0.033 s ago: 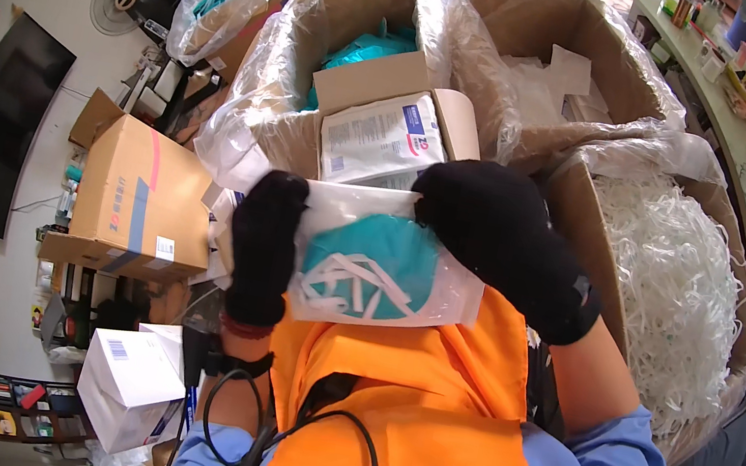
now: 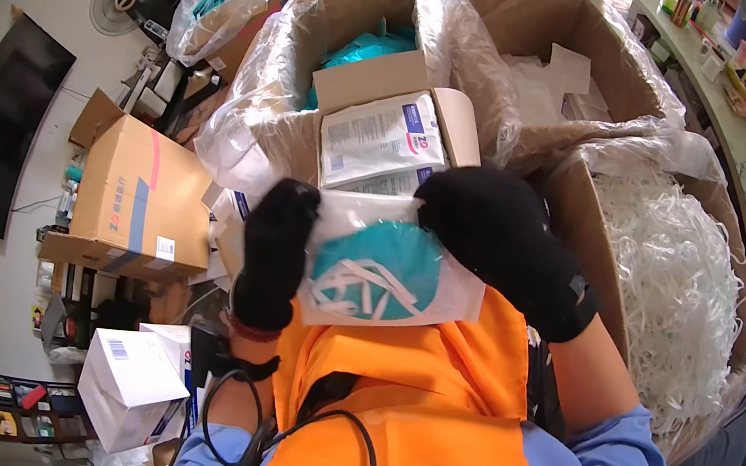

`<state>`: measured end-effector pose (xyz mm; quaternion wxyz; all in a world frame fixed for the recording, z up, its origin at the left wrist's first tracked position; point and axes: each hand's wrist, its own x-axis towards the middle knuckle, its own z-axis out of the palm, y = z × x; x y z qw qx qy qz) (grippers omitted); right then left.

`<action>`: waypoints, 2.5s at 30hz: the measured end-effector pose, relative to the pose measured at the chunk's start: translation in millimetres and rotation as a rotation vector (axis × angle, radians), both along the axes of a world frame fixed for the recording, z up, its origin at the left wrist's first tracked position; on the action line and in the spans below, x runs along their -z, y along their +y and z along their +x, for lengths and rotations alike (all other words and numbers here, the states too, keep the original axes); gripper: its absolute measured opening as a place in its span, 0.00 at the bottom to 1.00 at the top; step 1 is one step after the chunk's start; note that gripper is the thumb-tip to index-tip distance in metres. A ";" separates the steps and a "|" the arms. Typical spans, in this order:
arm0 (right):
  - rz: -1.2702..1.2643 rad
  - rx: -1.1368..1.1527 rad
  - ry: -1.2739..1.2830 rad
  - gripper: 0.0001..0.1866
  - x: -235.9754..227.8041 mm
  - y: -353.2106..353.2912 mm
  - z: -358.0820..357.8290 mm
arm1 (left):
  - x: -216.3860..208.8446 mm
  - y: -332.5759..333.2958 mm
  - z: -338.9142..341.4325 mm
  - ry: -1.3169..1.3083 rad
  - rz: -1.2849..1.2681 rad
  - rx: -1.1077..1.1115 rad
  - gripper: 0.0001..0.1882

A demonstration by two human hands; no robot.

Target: The person removes paper packets from a small cardboard box and sets them aside. They then take green face masks from a large bin, untangle the straps, and place the masks into the small box.

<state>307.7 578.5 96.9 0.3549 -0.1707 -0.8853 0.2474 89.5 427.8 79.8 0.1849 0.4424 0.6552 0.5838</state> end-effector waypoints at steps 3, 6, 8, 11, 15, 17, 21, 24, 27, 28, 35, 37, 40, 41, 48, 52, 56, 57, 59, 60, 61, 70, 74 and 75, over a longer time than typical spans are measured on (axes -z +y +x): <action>0.038 -0.088 -0.069 0.09 25.2 -2.4 9.5 | -5.2 -11.8 28.5 -0.057 -0.167 0.108 0.10; 0.065 -0.105 -0.227 0.12 17.4 -25.0 13.1 | 24.4 -21.0 34.7 0.027 -0.240 0.142 0.12; 0.058 -0.186 -0.252 0.15 27.0 -43.0 1.3 | 28.7 -28.9 35.6 0.093 -0.307 0.184 0.13; -0.248 -0.252 -0.479 0.13 26.5 -53.9 -4.3 | 17.9 -28.1 38.5 -0.040 -0.293 0.431 0.12; -0.362 -0.293 -0.333 0.11 42.0 -46.3 1.3 | 24.8 -35.4 30.9 -0.253 -0.433 0.428 0.09; -0.421 -0.335 -0.319 0.13 35.5 -49.2 -0.7 | 30.5 -35.7 34.3 -0.009 -0.330 0.446 0.08; -0.493 -0.310 -0.326 0.13 37.7 -51.4 -4.9 | 22.4 -28.5 48.8 0.132 -0.308 0.350 0.08; -0.312 -0.293 -0.226 0.12 36.3 -56.4 -6.3 | 20.7 -29.6 55.7 0.250 -0.289 0.248 0.10; -0.090 -0.208 -0.189 0.11 27.3 -66.5 -5.9 | 25.2 -32.5 68.0 0.188 -0.211 0.152 0.11; 0.032 -0.230 -0.286 0.09 23.7 -69.7 -6.3 | 28.9 -33.3 71.5 0.077 -0.199 0.129 0.11; 0.239 -0.364 -0.235 0.06 7.2 -89.0 4.5 | 37.4 -35.6 66.2 0.126 -0.276 0.051 0.10; 0.246 -0.443 -0.206 0.06 3.6 -102.7 5.8 | 56.3 -38.1 44.6 0.547 -0.224 0.042 0.10; 0.235 -0.540 -0.103 0.07 -5.6 -113.5 10.0 | 65.9 -43.5 22.5 1.145 -0.261 -0.027 0.19; 0.385 -0.502 -0.028 0.07 -5.0 -115.4 11.9 | 73.1 -42.9 18.9 1.245 -0.277 -0.103 0.19; 0.631 -0.458 0.034 0.11 -3.3 -112.0 21.8 | 65.7 -61.3 -10.7 1.262 -0.561 -0.170 0.18; 0.380 -0.432 -0.335 0.07 32.2 -102.3 9.7 | 44.1 -25.0 -4.3 0.714 -0.239 -0.186 0.17; 0.557 -0.214 -0.555 0.07 82.4 -115.2 -5.2 | 27.2 -7.8 -5.6 0.964 -0.174 -0.026 0.22; 0.377 -0.234 -0.647 0.09 85.9 -113.6 -6.2 | 28.0 -1.4 -4.2 0.981 -0.131 0.066 0.23; 0.164 -0.385 -0.518 0.11 57.3 -103.5 -8.3 | 18.8 -11.2 -12.2 0.951 -0.173 0.090 0.25; -0.076 -0.488 -0.406 0.13 46.9 -97.6 -5.5 | 19.2 -10.3 -15.0 0.908 -0.198 0.164 0.26; -0.190 -0.458 -0.306 0.18 44.3 -92.4 -2.1 | 11.7 -4.9 -17.0 0.951 -0.257 0.203 0.29; -0.065 -0.232 -0.201 0.33 57.4 -4.9 -41.0 | 31.6 25.0 -33.9 0.985 -0.657 0.413 0.38; 0.033 -0.219 -0.236 0.35 59.5 9.7 -42.6 | 33.8 24.2 -36.5 0.916 -0.447 0.472 0.35; 0.032 -0.215 -0.235 0.35 58.9 11.5 -41.3 | 34.9 20.4 -36.8 0.884 -0.360 0.456 0.33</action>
